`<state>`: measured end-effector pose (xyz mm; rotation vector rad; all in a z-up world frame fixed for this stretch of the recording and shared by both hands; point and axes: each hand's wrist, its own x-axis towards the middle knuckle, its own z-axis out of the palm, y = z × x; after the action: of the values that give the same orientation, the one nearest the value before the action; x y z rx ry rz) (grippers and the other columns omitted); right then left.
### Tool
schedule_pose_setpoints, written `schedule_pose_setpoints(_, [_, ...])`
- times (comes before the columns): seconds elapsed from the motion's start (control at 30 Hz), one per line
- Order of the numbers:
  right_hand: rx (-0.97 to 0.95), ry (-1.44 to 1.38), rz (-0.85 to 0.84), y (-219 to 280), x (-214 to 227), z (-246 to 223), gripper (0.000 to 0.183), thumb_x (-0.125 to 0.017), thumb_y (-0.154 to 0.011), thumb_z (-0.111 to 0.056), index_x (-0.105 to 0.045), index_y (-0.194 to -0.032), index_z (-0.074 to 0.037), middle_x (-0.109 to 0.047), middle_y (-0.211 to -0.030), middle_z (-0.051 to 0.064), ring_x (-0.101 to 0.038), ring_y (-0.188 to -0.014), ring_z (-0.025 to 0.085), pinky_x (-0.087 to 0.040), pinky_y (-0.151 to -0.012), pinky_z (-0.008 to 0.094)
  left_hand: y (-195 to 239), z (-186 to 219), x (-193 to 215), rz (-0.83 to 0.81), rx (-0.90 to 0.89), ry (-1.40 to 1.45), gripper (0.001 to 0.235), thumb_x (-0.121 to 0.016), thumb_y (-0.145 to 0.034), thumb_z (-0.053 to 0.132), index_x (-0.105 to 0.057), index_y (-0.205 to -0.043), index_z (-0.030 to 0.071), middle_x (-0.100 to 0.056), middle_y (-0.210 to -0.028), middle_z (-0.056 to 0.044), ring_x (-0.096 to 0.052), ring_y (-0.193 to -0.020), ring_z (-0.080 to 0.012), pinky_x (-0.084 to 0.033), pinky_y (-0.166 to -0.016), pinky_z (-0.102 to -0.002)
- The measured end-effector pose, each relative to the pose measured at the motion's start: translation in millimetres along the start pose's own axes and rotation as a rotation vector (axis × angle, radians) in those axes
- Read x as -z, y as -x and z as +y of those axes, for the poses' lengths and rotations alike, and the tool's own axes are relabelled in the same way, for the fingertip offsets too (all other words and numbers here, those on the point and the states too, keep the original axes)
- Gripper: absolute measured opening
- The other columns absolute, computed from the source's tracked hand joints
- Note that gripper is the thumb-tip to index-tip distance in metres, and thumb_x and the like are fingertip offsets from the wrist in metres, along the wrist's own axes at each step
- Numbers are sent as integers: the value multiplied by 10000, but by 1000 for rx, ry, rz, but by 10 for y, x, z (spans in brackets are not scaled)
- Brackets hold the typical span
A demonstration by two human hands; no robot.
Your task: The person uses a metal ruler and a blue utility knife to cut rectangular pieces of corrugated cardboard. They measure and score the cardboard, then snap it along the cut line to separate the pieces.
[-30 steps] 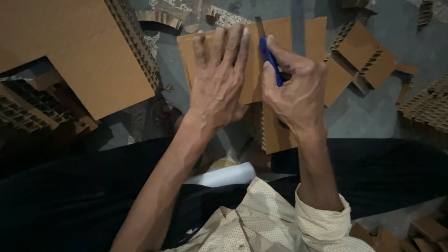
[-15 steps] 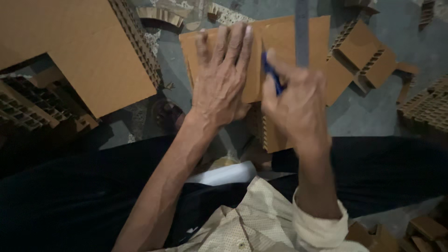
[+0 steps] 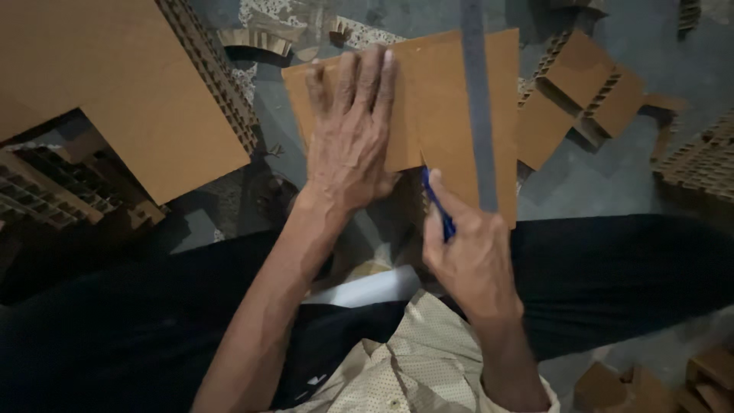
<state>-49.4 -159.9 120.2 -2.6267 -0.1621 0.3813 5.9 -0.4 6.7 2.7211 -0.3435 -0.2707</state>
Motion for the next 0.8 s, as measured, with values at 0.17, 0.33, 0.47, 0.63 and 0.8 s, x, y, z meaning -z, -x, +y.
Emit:
schedule_pose_setpoints(0.17, [-348, -57, -289, 70, 419, -27, 461, -661, -847, -68, -691, -1307, -91, -720, -578, 158, -665, -408, 197, -526, -432, 387, -13, -36, -28, -30, -23, 39, 1527, -953, -487, 544, -91, -1671, 113, -72, -1714, -266, -25, -1584, -454, 96, -1244, -643])
schedule_pose_setpoints(0.33, [-150, 13, 147, -388, 255, 187, 398, -684, -990, -97, -684, -1383, -30, -786, -769, 154, -695, -547, 224, -491, -489, 356, 31, -33, -27, -14, -45, 32, 1476, -949, -560, 543, -75, -1702, 211, -35, -1732, -266, -10, -1595, -475, 94, -1232, -674])
schedule_pose_setpoints(0.47, [115, -76, 214, -759, -17, 372, 400, -684, -1001, -61, -658, -1393, 17, -783, -1039, 195, -792, -817, 209, -643, -723, 296, 18, -27, 45, -67, -32, 22, 1429, -943, -569, 512, -114, -1694, 215, -67, -1718, -256, -48, -1583, -464, 65, -1235, -688])
schedule_pose_setpoints(0.63, [132, -90, 191, -842, -73, 373, 404, -666, -1010, -43, -644, -1405, 38, -771, -1066, 216, -789, -880, 228, -658, -773, 294, 31, -16, 45, -22, -38, 30, 1411, -940, -557, 513, -155, -1692, 217, -102, -1715, -250, -86, -1585, -459, 37, -1241, -686])
schedule_pose_setpoints(0.8, [46, -152, 172, -849, -22, 323, 396, -667, -975, -42, -671, -1364, 37, -788, -1004, 211, -786, -785, 218, -624, -691, 302, 21, -34, 4, 12, -45, 71, 1387, -934, -581, 505, -160, -1692, 208, -101, -1722, -235, -84, -1592, -463, 40, -1251, -689])
